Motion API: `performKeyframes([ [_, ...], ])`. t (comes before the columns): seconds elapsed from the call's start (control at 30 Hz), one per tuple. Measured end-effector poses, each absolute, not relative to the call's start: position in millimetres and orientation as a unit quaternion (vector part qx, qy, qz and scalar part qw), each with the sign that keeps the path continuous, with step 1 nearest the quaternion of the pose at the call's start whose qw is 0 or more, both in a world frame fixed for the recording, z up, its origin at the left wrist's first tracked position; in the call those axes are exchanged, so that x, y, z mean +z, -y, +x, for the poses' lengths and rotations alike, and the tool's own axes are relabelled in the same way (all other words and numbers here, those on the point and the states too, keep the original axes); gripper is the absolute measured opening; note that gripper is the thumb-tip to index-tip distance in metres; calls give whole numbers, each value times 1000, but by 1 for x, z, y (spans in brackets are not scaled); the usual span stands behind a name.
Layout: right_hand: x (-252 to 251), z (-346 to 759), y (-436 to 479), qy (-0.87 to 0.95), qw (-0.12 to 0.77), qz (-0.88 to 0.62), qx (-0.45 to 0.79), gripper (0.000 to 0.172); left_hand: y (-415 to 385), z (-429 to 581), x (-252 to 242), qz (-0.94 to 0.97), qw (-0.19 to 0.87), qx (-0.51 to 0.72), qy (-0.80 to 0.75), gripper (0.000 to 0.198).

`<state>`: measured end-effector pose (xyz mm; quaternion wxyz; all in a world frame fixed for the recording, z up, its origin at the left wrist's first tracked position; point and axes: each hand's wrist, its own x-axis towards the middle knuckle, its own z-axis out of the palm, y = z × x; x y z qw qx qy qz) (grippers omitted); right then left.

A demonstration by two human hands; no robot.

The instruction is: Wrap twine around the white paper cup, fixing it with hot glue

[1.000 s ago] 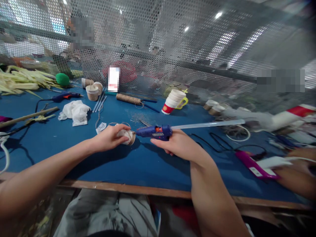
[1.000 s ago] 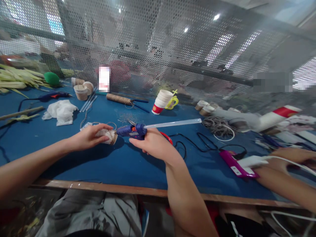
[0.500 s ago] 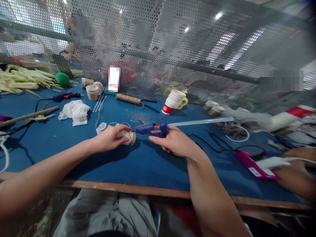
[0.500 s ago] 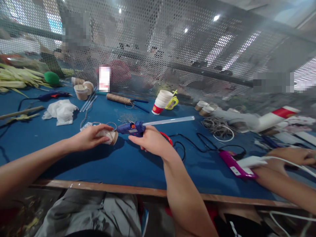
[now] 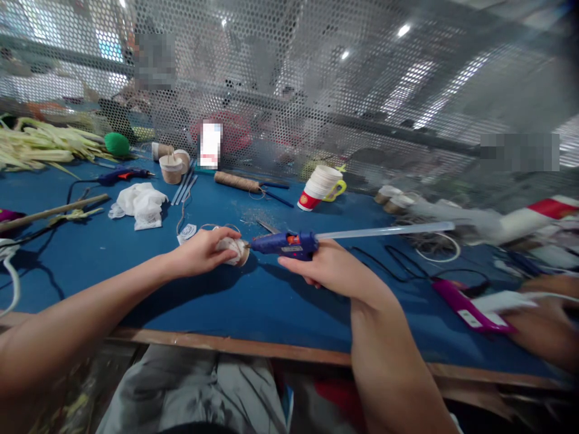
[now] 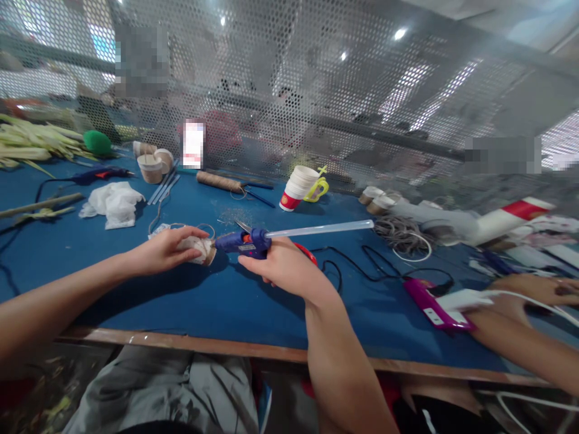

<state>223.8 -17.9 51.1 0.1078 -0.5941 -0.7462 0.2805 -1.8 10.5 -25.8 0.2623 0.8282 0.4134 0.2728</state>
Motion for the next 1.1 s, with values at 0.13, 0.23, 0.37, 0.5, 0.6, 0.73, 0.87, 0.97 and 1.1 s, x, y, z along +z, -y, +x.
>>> performKeyframes([
  [0.13, 50, 224, 19, 746, 109, -591, 286, 35, -12, -3, -28, 826, 261, 282, -412, 36],
  [0.23, 50, 225, 18, 750, 113, -587, 284, 35, -12, -3, -28, 827, 262, 284, -409, 35],
  [0.37, 49, 223, 13, 749, 116, -589, 281, 35, -10, -2, -27, 831, 257, 271, -412, 35],
  [0.5, 46, 221, 9, 745, 121, -593, 281, 35, -9, -1, -26, 831, 259, 267, -414, 36],
  [0.6, 47, 220, 10, 745, 116, -595, 279, 37, -9, -1, -26, 828, 262, 270, -415, 36],
  [0.73, 50, 221, 15, 746, 105, -596, 276, 39, -11, -1, -27, 819, 269, 281, -421, 35],
  [0.87, 50, 223, 17, 750, 94, -596, 270, 39, -13, -1, -29, 813, 274, 290, -425, 35],
  [0.97, 49, 224, 18, 758, 87, -592, 259, 37, -14, -1, -29, 813, 274, 290, -424, 37],
  [1.1, 48, 225, 19, 769, 81, -581, 254, 36, -14, -1, -28, 812, 276, 289, -425, 39],
])
